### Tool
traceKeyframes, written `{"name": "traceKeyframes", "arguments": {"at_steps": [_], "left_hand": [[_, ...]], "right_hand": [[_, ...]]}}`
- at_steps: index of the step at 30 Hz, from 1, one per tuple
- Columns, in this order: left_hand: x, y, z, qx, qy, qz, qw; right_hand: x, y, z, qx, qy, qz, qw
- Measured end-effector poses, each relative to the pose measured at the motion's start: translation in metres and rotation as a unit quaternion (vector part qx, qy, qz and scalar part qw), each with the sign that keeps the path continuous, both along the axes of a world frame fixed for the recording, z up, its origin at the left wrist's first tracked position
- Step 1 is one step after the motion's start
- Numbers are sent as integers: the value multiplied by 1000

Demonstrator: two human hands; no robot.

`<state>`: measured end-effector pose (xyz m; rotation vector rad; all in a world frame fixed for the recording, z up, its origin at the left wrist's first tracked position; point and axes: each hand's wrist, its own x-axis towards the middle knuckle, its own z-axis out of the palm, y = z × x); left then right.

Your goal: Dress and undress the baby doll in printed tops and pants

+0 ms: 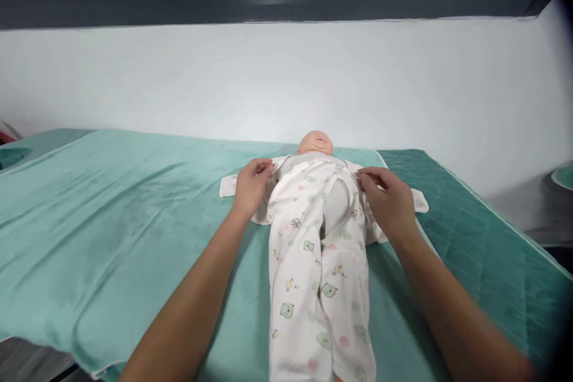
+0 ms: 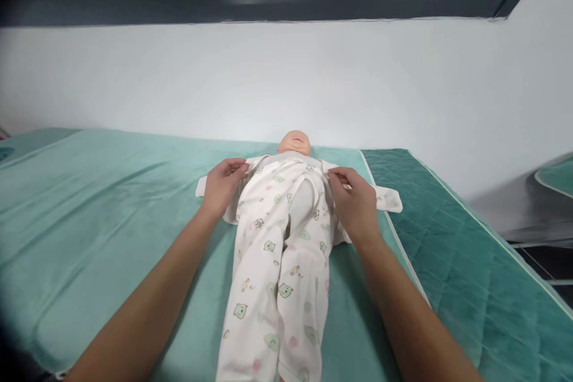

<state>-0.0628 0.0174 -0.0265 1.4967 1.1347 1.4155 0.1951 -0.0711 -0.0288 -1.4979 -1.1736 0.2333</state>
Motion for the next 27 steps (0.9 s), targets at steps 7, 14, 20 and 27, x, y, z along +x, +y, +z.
{"name": "traceKeyframes", "arguments": {"at_steps": [7, 14, 20, 27], "left_hand": [[35, 39, 17, 91, 254, -76, 960], [25, 40, 11, 88, 254, -196, 943], [23, 43, 14, 23, 224, -243, 944], [22, 51, 7, 18, 205, -179, 962]], "right_hand": [[-2, 69, 30, -74, -101, 179, 976], [28, 90, 51, -216, -200, 345, 891], [13, 98, 53, -139, -229, 373, 888], [-19, 121, 64, -158, -332, 247, 896]]}}
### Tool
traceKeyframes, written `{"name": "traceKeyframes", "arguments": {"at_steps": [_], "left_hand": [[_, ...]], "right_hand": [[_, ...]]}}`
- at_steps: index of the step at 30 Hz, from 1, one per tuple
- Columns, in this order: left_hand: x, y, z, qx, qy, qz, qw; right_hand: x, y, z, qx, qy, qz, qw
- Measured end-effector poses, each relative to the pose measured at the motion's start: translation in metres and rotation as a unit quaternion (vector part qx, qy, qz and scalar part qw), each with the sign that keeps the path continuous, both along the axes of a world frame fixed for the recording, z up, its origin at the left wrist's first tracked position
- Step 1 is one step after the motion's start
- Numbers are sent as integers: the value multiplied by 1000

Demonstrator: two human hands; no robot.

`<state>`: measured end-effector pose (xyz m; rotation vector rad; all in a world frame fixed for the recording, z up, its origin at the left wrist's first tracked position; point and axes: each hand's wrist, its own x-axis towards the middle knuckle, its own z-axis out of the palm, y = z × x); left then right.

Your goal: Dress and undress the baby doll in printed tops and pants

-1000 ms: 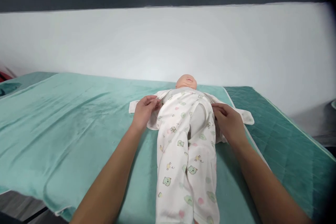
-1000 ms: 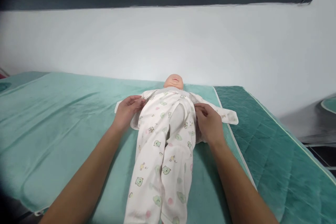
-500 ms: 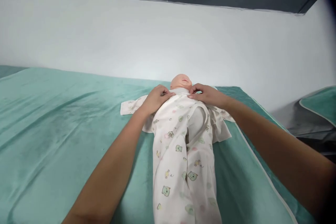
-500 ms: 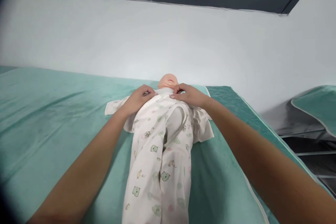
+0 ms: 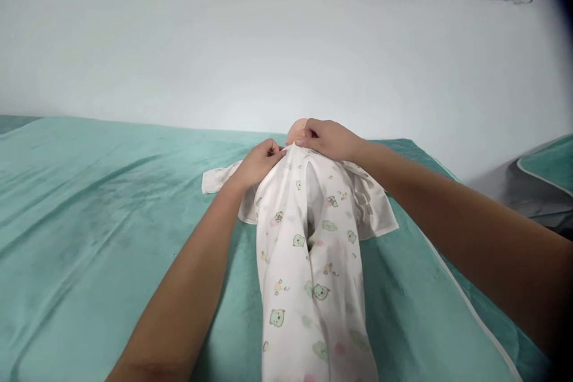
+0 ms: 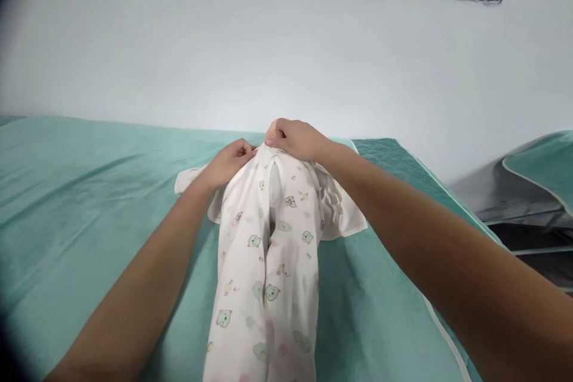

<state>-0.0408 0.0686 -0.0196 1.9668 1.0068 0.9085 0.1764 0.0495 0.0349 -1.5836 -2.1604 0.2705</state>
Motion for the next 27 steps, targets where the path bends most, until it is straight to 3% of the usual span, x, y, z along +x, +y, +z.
{"name": "traceKeyframes", "arguments": {"at_steps": [5, 10, 15, 22, 25, 27], "left_hand": [[-6, 7, -5, 29, 25, 59, 998], [-4, 14, -14, 86, -3, 127, 988], [2, 15, -21, 92, 46, 118, 988], [3, 13, -22, 137, 107, 89, 981], [3, 11, -22, 174, 115, 87, 974], [1, 7, -23, 197, 113, 97, 969]], "right_hand": [[-7, 12, -8, 7, 31, -10, 999], [10, -3, -25, -10, 149, -27, 988], [22, -11, -28, -51, 241, 1, 969], [6, 2, -33, 15, 242, -96, 965], [9, -14, -39, 32, 246, -121, 961], [13, -38, -46, 73, 262, -134, 953]]}}
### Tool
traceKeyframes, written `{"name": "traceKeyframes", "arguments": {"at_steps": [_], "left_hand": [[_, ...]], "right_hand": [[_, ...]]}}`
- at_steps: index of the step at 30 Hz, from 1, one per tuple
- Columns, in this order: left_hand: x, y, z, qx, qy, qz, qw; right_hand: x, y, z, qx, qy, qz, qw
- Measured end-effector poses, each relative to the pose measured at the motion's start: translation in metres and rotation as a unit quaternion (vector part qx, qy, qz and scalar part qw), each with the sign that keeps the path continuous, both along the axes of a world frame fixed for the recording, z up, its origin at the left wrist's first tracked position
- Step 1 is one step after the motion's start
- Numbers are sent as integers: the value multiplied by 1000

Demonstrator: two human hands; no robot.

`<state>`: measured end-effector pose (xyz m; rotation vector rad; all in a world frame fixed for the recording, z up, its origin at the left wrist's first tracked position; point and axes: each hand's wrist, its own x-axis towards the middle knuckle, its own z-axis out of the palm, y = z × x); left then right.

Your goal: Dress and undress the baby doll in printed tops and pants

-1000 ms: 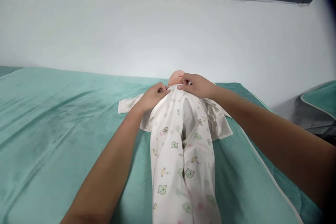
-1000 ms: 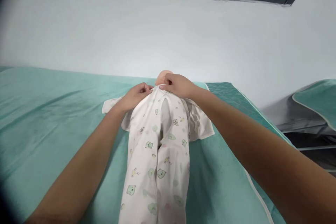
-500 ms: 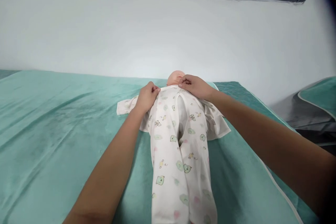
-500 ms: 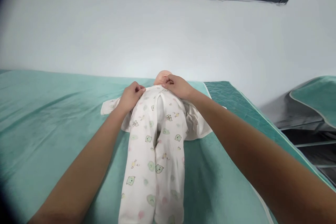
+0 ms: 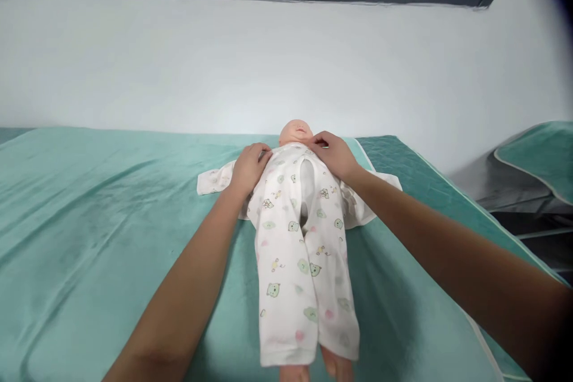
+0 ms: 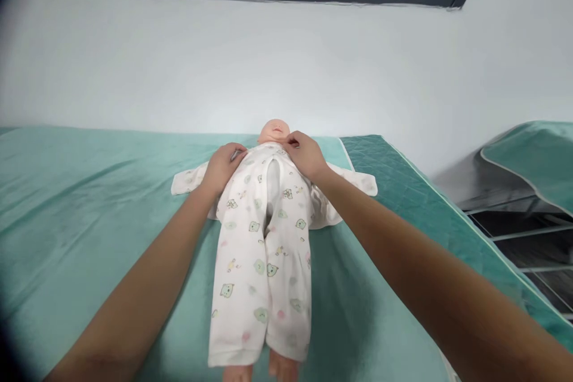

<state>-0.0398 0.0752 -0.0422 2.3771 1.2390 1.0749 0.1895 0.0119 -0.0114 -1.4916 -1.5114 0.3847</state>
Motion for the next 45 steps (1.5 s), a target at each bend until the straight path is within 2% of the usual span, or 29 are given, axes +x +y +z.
{"name": "traceKeyframes", "arguments": {"at_steps": [3, 5, 9, 12, 15, 17, 20, 22, 23, 27, 31, 34, 36, 39, 45], "left_hand": [[-7, -17, -4, 40, -13, 19, 999], [-15, -37, -8, 68, -17, 34, 997], [-37, -94, -21, 74, 31, 57, 995], [-50, -141, -26, 45, 58, 23, 997], [-56, -184, -24, -8, -9, 12, 1000], [-55, -210, -21, -101, -97, 34, 990], [-49, -242, -19, -272, -240, 39, 931], [-43, -255, -20, -333, -287, 3, 898], [-40, -258, -21, -343, -295, -12, 892], [-28, -253, -20, -338, -323, -7, 884], [-20, -240, -4, -337, -362, -11, 869], [-17, -236, 8, -344, -380, -16, 859], [-14, -235, 12, -349, -382, -13, 856], [-11, -232, 12, -340, -373, -7, 863], [-8, -224, 20, -311, -366, -7, 877]], "right_hand": [[3, -57, -19, 82, -2, -32, 996], [3, -103, -37, 110, -32, -30, 993], [-1, -184, -69, 59, -143, -3, 988], [-4, -209, -74, 5, -242, 23, 970], [-9, -204, -67, -18, -310, 25, 950], [-14, -196, -62, -33, -332, 25, 942], [-23, -189, -60, -50, -350, 0, 935], [-28, -188, -62, -56, -356, -21, 933], [-30, -189, -63, -58, -355, -26, 933], [-34, -180, -60, -52, -336, -35, 940], [-29, -162, -50, -23, -312, -10, 950], [-25, -156, -49, -58, -332, 1, 941], [-24, -157, -53, -87, -358, 2, 930], [-23, -155, -57, -94, -380, 7, 920], [-23, -148, -55, -70, -365, 48, 927]]}}
